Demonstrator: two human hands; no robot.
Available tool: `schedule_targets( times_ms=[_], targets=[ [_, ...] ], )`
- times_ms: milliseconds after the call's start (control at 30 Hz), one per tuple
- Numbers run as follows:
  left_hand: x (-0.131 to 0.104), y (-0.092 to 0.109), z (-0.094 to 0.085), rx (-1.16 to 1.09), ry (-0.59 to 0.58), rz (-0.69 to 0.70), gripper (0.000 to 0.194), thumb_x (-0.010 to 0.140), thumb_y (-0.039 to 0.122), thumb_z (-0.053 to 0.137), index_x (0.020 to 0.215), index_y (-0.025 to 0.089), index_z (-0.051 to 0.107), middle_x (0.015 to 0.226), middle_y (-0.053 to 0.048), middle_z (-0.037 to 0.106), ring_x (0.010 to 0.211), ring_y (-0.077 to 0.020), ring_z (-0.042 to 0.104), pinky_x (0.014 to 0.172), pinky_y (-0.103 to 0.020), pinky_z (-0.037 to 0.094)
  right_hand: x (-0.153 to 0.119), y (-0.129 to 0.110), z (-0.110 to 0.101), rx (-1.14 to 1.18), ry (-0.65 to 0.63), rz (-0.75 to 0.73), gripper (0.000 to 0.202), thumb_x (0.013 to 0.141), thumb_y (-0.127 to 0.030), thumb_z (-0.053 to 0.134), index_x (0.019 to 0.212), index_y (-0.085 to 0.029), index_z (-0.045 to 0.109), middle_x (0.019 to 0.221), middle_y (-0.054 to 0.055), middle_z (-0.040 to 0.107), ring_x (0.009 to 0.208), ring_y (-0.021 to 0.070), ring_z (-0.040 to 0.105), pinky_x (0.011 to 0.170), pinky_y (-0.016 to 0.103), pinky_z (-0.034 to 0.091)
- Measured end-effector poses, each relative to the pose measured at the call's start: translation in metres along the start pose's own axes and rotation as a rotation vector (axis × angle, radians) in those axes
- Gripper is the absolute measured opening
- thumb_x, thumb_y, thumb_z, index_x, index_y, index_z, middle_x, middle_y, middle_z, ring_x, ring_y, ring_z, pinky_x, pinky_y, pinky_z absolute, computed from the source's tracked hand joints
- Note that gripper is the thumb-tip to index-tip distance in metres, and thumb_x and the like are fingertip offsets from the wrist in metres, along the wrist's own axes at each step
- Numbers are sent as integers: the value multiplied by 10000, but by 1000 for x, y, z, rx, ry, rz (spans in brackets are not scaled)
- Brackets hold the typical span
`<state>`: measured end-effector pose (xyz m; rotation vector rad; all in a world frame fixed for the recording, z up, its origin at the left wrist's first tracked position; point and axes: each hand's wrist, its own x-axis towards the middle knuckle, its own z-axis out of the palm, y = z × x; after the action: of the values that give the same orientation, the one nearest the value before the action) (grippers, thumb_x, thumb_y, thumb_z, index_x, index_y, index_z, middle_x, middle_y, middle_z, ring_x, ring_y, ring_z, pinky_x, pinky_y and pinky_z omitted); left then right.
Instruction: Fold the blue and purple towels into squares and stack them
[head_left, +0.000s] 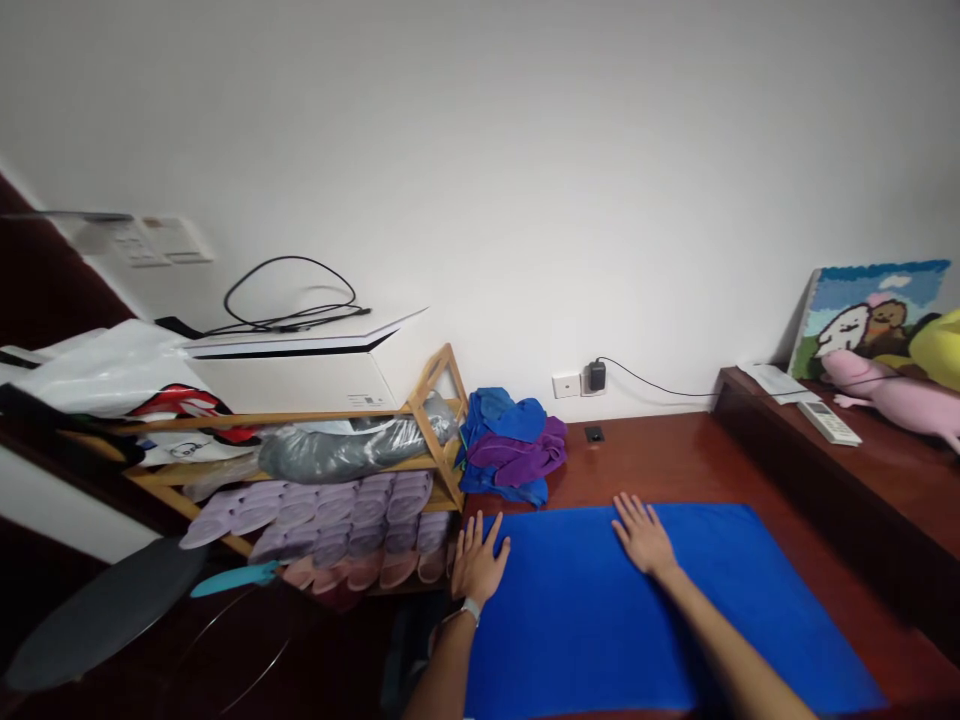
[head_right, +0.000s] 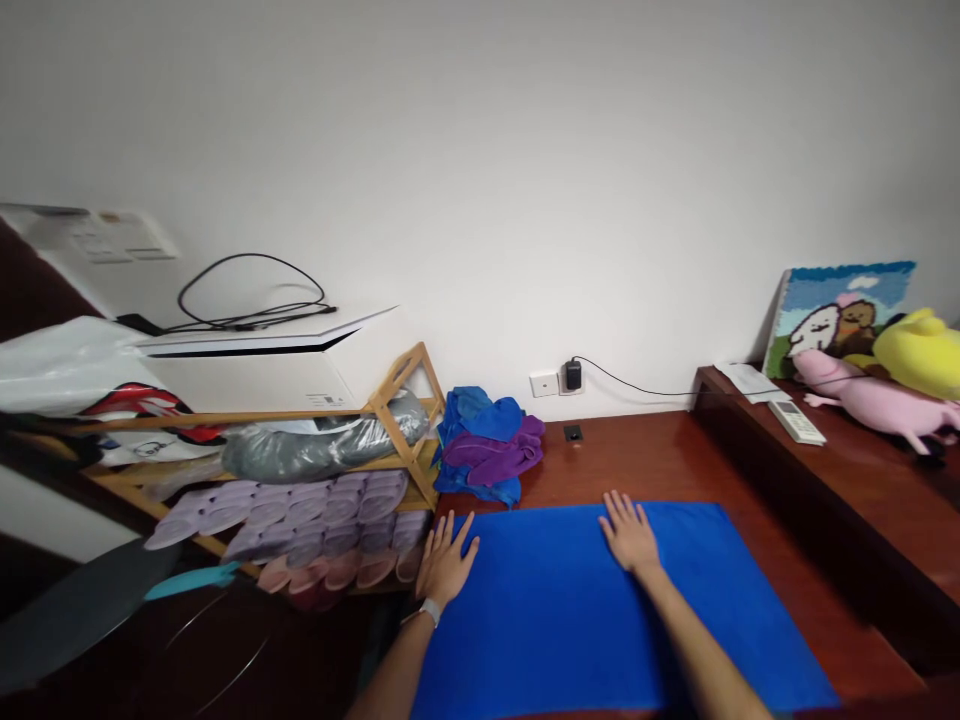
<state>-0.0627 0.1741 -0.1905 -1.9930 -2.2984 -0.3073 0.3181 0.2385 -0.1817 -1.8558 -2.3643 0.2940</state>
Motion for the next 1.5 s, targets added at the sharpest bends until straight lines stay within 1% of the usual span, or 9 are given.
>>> schedule_targets(
  times_ms=[133, 233, 567, 700, 933, 1067, 1167, 1400, 1500],
  targets=[
    [2, -1, 0, 13, -1, 1, 590, 1032, 503, 469, 1601, 348, 441, 1704, -62, 383, 1571, -328, 337, 1274, -530, 259, -15, 122, -13, -79, 15, 265, 719, 1042, -517, 197, 1681, -191, 242, 1740, 53, 246, 1618, 267, 177, 1303, 507, 140],
    [4, -2, 2, 12, 1, -1, 591, 1032, 508, 463, 1601, 348, 441, 1703, -63, 385, 1574, -328, 330, 1270, -533, 270, -24, 174, -19, -76, 34, 395, 746, 1032, -533, 140, 1686, -181, 218, 1749, 63, 221, 1618, 268, 180, 1302, 512, 149],
    [8, -5, 1, 49, -70, -7, 615, 1034, 543, 442, 1616, 348, 411, 1708, -75, 372, 1573, -346, 330, 1258, -549, 286, -29, 190, -29, -41, 17, 509, 763, 1020, -539, 128, 1685, -177, 221, 1758, 75, 188, 1622, 293, 151, 1304, 518, 120],
    [18, -6, -7, 49, -84, 41, 624, 1023, 558, 461, 1592, 302, 470, 1669, -109, 441, 1537, -358, 398, 1253, -536, 307, -21, 143, -39, -48, 34, 457, 723, 1032, -495, 199, 1675, -170, 266, 1751, 82, 209, 1618, 331, 156, 1298, 561, 114],
    [27, -6, 2, 5, -8, 132, 553, 1053, 479, 411, 1567, 300, 509, 1668, -76, 447, 1547, -307, 389, 1259, -511, 317, -9, -89, -4, 192, 55, -238, 633, 1067, -526, 280, 1652, -289, 341, 1733, 27, 252, 1618, 291, 177, 1307, 542, 128],
    [23, -7, 9, 16, -45, 114, 563, 1060, 501, 406, 1599, 345, 443, 1701, -53, 388, 1567, -300, 351, 1267, -527, 284, -9, -139, 17, 270, -30, -316, 643, 1077, -558, 248, 1649, -280, 343, 1728, 41, 263, 1616, 281, 183, 1313, 541, 110],
    [23, -5, 9, 36, -43, 100, 566, 1059, 513, 413, 1604, 362, 428, 1712, -53, 367, 1576, -306, 329, 1277, -534, 253, -8, -90, 11, 203, -29, -227, 651, 1073, -548, 276, 1654, -259, 331, 1732, 57, 241, 1616, 278, 184, 1312, 535, 106],
    [26, -5, 13, 75, -27, 76, 574, 1049, 536, 425, 1601, 378, 428, 1710, -54, 375, 1581, -331, 313, 1278, -552, 231, -22, 151, -27, -86, 4, 295, 690, 1052, -515, 242, 1678, -226, 256, 1744, 57, 233, 1620, 269, 165, 1302, 508, 136],
    [26, -6, 15, 70, -22, 79, 575, 1048, 539, 426, 1598, 374, 436, 1710, -54, 375, 1576, -338, 319, 1276, -557, 233, -30, 210, -27, -111, 34, 391, 708, 1048, -509, 197, 1685, -202, 230, 1750, 72, 223, 1619, 276, 171, 1297, 508, 155]
  ],
)
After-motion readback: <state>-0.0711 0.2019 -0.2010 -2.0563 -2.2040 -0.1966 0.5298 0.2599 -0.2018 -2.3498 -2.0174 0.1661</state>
